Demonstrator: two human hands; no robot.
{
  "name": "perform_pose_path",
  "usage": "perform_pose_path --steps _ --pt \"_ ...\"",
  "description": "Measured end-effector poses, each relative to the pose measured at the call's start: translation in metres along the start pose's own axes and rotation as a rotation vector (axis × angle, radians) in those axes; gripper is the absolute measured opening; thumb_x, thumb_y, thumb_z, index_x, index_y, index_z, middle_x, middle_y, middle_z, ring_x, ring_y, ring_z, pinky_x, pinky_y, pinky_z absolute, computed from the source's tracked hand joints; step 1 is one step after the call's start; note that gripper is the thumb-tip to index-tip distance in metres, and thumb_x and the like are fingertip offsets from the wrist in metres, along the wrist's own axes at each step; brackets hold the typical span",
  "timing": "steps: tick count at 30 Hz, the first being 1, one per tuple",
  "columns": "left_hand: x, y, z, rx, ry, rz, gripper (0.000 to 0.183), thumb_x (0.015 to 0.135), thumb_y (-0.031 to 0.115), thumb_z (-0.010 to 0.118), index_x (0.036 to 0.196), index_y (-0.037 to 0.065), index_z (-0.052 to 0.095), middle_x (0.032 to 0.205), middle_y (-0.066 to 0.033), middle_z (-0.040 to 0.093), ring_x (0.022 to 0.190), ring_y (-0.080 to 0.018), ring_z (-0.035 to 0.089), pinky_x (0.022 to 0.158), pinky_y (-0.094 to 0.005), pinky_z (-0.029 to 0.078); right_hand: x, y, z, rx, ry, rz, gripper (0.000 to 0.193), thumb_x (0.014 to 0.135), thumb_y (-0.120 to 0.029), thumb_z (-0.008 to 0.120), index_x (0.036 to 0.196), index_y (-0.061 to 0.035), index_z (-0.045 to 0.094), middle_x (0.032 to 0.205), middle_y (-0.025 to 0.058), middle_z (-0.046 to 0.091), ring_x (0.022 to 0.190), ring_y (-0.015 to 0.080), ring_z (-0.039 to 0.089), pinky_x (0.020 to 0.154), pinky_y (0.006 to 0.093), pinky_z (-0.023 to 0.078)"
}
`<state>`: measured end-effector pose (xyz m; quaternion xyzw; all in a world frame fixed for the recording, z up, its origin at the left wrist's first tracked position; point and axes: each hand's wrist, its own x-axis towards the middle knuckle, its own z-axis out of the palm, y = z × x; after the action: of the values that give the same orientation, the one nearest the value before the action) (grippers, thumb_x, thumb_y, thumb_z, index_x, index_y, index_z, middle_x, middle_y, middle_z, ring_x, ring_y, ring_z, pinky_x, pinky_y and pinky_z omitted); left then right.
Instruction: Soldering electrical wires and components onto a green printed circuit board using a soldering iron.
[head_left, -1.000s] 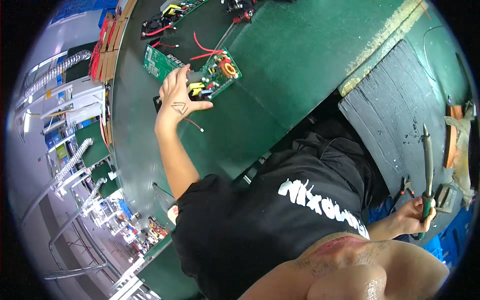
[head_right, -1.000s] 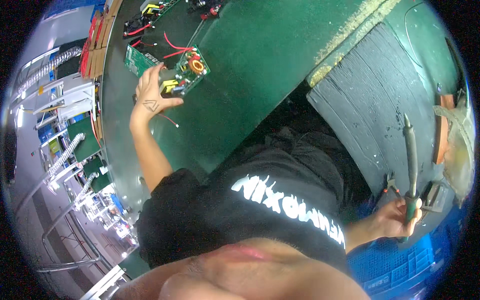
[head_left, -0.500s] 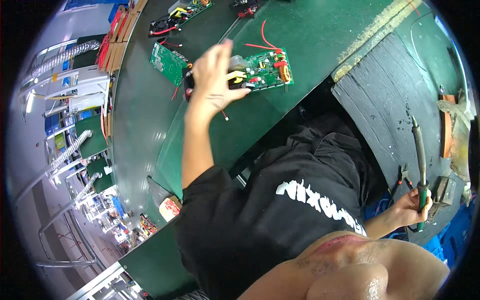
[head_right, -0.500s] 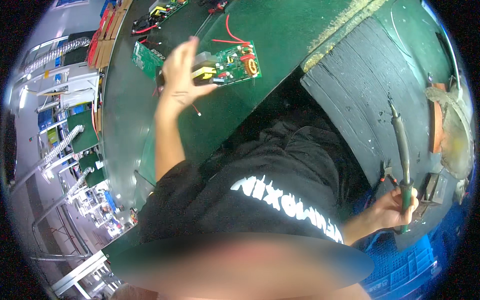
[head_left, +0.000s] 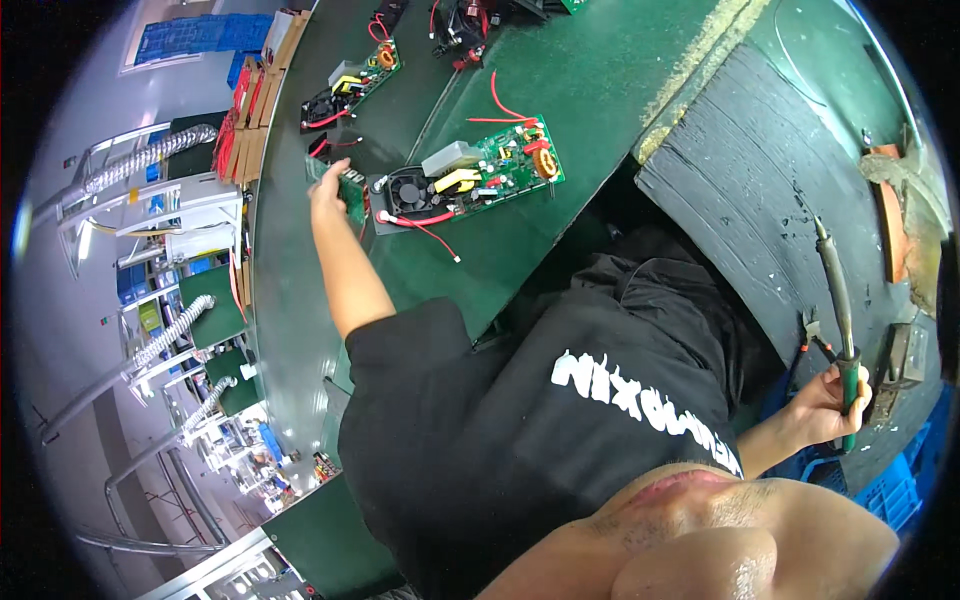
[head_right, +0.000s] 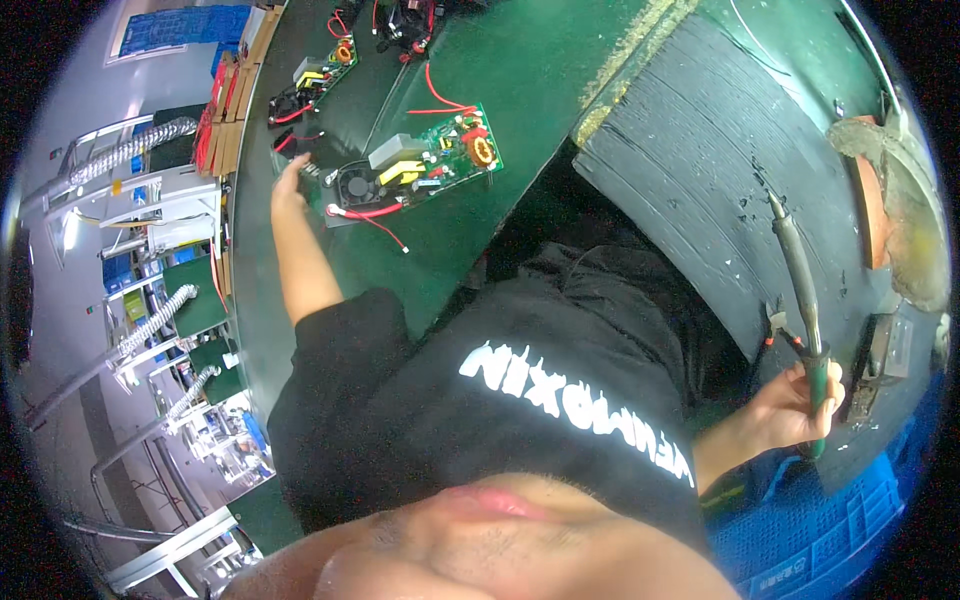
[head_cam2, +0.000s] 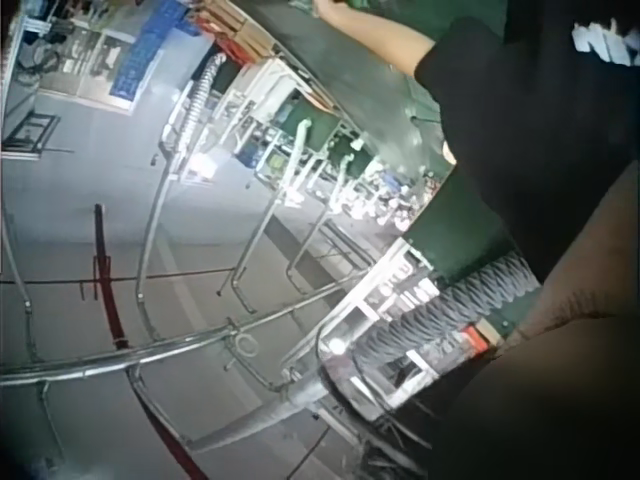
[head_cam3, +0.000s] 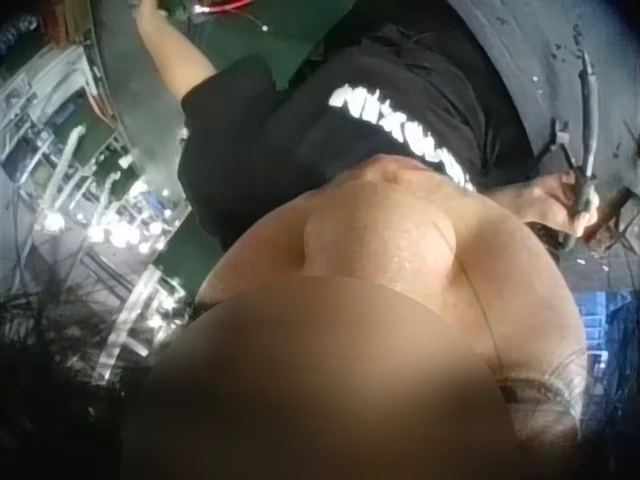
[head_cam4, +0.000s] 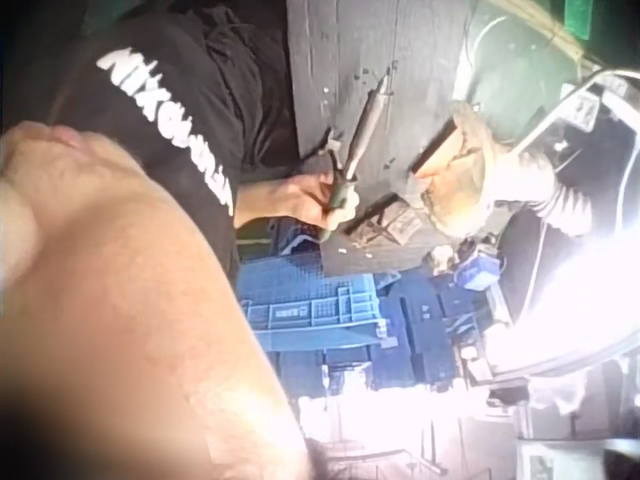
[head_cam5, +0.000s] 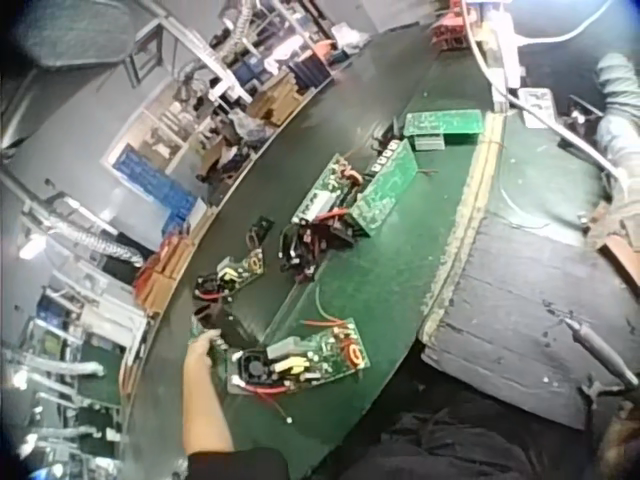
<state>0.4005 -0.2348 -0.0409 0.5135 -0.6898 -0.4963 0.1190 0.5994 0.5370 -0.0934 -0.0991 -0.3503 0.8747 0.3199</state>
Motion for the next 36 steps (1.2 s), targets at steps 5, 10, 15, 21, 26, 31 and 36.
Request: perform_pose_path --steps 5,10,15,21,26,31,36 --pt "-0.093 0.048 -0.035 -0.617 -0.317 -0.144 0.046 0.069 0.028 0.068 0.107 0.006 0.054 0.096 -0.0153 0.055 0.080 -0.0332 0.057 0.066 -0.0449 0.049 0.007 -0.005 -0.014 -0.047 -0.013 0.015 0.024 0.079 -0.023 0.053 0.088 -0.0028 0.059 0.092 0.0110 0.056 0.078 0.0232 0.056 0.064 0.0285 0.043" --pt "-0.186 0.061 -0.030 -0.877 -0.650 -0.031 0.070 0.068 0.034 0.064 0.120 -0.007 0.039 0.110 -0.0221 0.048 0.098 -0.0342 0.050 0.085 -0.0462 0.043 0.013 -0.001 -0.008 -0.022 -0.017 0.030 0.024 0.078 -0.024 0.054 0.088 -0.0027 0.060 0.089 0.0112 0.056 0.079 0.0230 0.054 0.066 0.0288 0.040" --pt "-0.301 0.062 0.068 -1.031 -1.122 0.011 0.087 0.068 0.040 0.065 0.129 -0.010 0.028 0.120 -0.0230 0.042 0.109 -0.0361 0.047 0.097 -0.0485 0.038 0.002 -0.011 0.002 -0.069 -0.024 -0.015 0.020 0.078 -0.023 0.054 0.085 -0.0044 0.059 0.086 0.0120 0.054 0.074 0.0217 0.051 0.062 0.0292 0.038" --pt "-0.380 0.024 0.201 -1.149 -1.568 -0.460 0.078 0.073 0.048 0.062 0.128 -0.002 0.040 0.121 -0.0236 0.046 0.112 -0.0335 0.047 0.102 -0.0464 0.032 -0.017 -0.027 0.009 -0.057 0.087 -0.058 0.016 0.078 -0.022 0.058 0.082 -0.0074 0.056 0.087 0.0103 0.053 0.072 0.0204 0.050 0.061 0.0293 0.040" --pt "-0.400 0.007 0.278 -1.268 -1.395 -0.530 0.066 0.070 0.040 0.062 0.119 -0.003 0.051 0.119 -0.0220 0.049 0.119 -0.0365 0.038 0.107 -0.0471 0.026 -0.022 -0.039 0.006 -0.088 0.052 -0.109 0.022 0.079 -0.023 0.054 0.087 -0.0024 0.055 0.088 0.0118 0.050 0.067 0.0221 0.053 0.053 0.0275 0.042" --pt "-0.387 -0.002 0.290 -0.964 -1.364 -0.389 0.055 0.083 0.048 0.047 0.121 0.008 0.048 0.107 -0.0080 0.058 0.104 -0.0263 0.054 0.094 -0.0455 0.040 -0.021 -0.041 0.000 -0.098 0.124 -0.101 0.022 0.080 -0.022 0.054 0.088 -0.0018 0.056 0.090 0.0119 0.050 0.069 0.0221 0.054 0.052 0.0269 0.041" --pt "-0.334 0.005 0.224 0.107 -1.358 -0.100 0.024 0.087 0.025 0.058 0.103 0.008 0.058 0.081 -0.0024 0.060 0.068 -0.0116 0.057 0.063 -0.0245 0.047 -0.019 -0.044 -0.021 -0.093 0.231 -0.132 0.022 0.080 -0.023 0.054 0.087 -0.0021 0.055 0.096 0.0129 0.050 0.070 0.0233 0.057 0.055 0.0276 0.046"
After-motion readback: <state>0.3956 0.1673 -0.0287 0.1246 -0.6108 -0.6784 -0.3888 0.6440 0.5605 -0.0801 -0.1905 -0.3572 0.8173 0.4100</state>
